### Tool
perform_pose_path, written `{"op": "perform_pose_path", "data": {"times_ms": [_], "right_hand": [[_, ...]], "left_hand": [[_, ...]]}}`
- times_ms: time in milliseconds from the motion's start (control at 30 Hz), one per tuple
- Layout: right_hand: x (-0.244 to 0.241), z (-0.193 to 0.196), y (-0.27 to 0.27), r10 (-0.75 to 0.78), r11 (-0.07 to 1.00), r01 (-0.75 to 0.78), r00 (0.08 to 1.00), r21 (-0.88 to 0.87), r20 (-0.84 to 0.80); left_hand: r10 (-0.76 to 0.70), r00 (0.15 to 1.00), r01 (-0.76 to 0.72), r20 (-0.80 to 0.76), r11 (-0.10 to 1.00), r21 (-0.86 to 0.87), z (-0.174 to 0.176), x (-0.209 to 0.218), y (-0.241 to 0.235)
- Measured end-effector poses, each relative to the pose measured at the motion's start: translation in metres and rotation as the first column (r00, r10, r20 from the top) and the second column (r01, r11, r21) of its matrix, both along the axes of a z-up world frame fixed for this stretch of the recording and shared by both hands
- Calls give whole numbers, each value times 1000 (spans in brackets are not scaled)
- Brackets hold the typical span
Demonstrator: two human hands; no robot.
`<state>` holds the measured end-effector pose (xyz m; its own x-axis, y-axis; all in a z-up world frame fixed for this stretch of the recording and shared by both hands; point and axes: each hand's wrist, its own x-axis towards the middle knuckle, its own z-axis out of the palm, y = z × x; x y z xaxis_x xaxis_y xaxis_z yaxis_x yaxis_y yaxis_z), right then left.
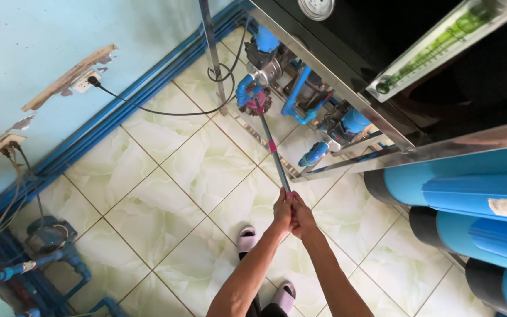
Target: Mopping the floor around equipment in a water filtration area.
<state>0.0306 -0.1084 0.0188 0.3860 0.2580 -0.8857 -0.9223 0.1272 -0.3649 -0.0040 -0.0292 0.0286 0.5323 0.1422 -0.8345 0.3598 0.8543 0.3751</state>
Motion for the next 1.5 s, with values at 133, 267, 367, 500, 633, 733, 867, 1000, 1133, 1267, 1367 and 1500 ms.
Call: {"op": "perform_pose_path", "data": {"times_ms": [133,267,367,500,633,733,867,1000,1133,1267,1367,1500], "right_hand": [[-36,0,-4,-54,997,58,995,-49,80],[-68,31,-7,-3,993,2,1000,-120,-2],[-57,10,0,-74,992,76,997,-99,19],[-19,-1,28,-76,995,80,994,-56,77],[-35,-16,32,-175,985,175,979,12,104],[-78,6,26,-182,979,188,980,-83,77],[-97,46,32,-202,972,202,979,-117,12],[-65,9,48,-191,980,192,981,-45,27],[-33,-16,58,-250,965,245,966,89,59],[-67,1,44,-191,977,181,978,115,82],[-94,17,45,-203,977,202,979,-63,-20],[-76,-17,58,-205,978,206,978,-25,25]], "left_hand": [[6,1000,-6,14,1000,4,-10,-31,-13],[68,996,-67,58,998,-7,-40,-66,-29],[-11,998,8,-65,998,-59,-25,-50,-11],[-29,999,27,46,999,46,-43,-9,16],[-82,995,75,57,991,109,-50,-19,22],[-75,997,73,37,996,43,-52,-64,12],[-178,983,180,-52,982,55,-29,-85,18],[-146,989,141,37,982,123,-78,-53,34],[-156,987,151,30,979,137,-69,-13,46],[-224,975,215,2,936,279,-79,-51,32],[-220,975,213,7,950,228,-70,-79,29],[-161,985,155,57,983,94,-87,-60,48]]}}
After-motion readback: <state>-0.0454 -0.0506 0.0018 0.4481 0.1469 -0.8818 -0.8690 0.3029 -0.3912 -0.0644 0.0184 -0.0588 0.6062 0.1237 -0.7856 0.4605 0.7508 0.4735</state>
